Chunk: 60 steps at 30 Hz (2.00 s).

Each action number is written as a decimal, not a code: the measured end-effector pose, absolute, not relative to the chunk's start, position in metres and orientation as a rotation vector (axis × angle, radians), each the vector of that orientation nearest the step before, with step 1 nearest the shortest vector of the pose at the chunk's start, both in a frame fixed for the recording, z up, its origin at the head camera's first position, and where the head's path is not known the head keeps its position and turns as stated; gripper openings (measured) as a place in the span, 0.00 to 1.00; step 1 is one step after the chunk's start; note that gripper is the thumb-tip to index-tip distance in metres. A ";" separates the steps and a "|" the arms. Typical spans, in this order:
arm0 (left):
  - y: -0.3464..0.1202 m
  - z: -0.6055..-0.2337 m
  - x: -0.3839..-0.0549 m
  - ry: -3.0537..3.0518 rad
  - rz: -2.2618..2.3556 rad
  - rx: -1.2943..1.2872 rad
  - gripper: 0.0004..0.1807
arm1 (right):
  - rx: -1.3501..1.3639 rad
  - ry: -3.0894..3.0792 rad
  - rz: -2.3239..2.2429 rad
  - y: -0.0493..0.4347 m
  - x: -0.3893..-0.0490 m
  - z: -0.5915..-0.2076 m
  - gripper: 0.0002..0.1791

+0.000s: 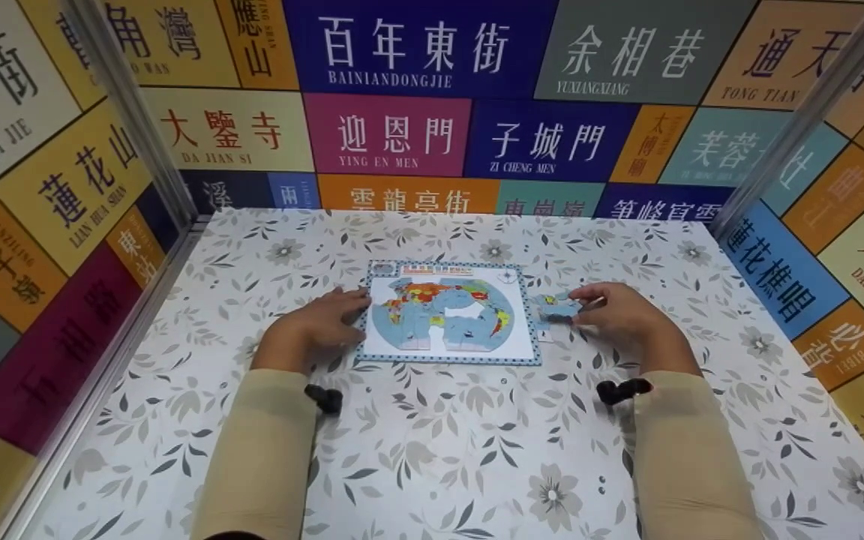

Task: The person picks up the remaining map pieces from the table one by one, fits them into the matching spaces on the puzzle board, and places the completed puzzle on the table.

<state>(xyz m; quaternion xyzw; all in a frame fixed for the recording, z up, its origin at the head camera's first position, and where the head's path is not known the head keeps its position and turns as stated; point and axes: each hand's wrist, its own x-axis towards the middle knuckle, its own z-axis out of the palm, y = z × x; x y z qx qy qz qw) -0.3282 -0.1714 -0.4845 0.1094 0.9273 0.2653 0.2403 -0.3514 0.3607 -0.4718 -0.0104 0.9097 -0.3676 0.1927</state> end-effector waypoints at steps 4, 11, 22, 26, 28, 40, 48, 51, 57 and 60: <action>-0.171 -0.485 -0.328 2.542 0.725 0.293 0.42 | -0.096 2.603 -0.992 0.348 -0.353 -0.471 0.30; -0.172 -0.487 -0.331 2.526 0.730 0.281 0.42 | -0.178 2.643 -0.984 0.326 -0.356 -0.468 0.31; -0.172 -0.487 -0.332 2.522 0.738 0.284 0.43 | -0.163 2.633 -1.035 0.301 -0.357 -0.463 0.31; -0.172 -0.487 -0.332 2.534 0.720 0.302 0.42 | -0.183 2.640 -1.018 0.290 -0.360 -0.462 0.29; -0.173 -0.486 -0.332 2.539 0.712 0.317 0.42 | -0.203 2.646 -1.009 0.283 -0.360 -0.461 0.28; -0.173 -0.486 -0.330 2.543 0.699 0.302 0.42 | -0.281 2.653 -0.982 0.235 -0.360 -0.456 0.27; -0.172 -0.484 -0.331 2.528 0.717 0.266 0.42 | -0.222 2.638 -0.986 0.217 -0.362 -0.456 0.28; -0.172 -0.483 -0.330 2.516 0.733 0.236 0.42 | -0.224 2.637 -0.977 0.214 -0.362 -0.459 0.27; -0.172 -0.485 -0.330 2.521 0.743 0.250 0.42 | -0.228 2.633 -0.970 0.207 -0.363 -0.468 0.24; -0.172 -0.485 -0.330 2.537 0.725 0.292 0.42 | -0.252 2.630 -0.983 0.206 -0.364 -0.474 0.24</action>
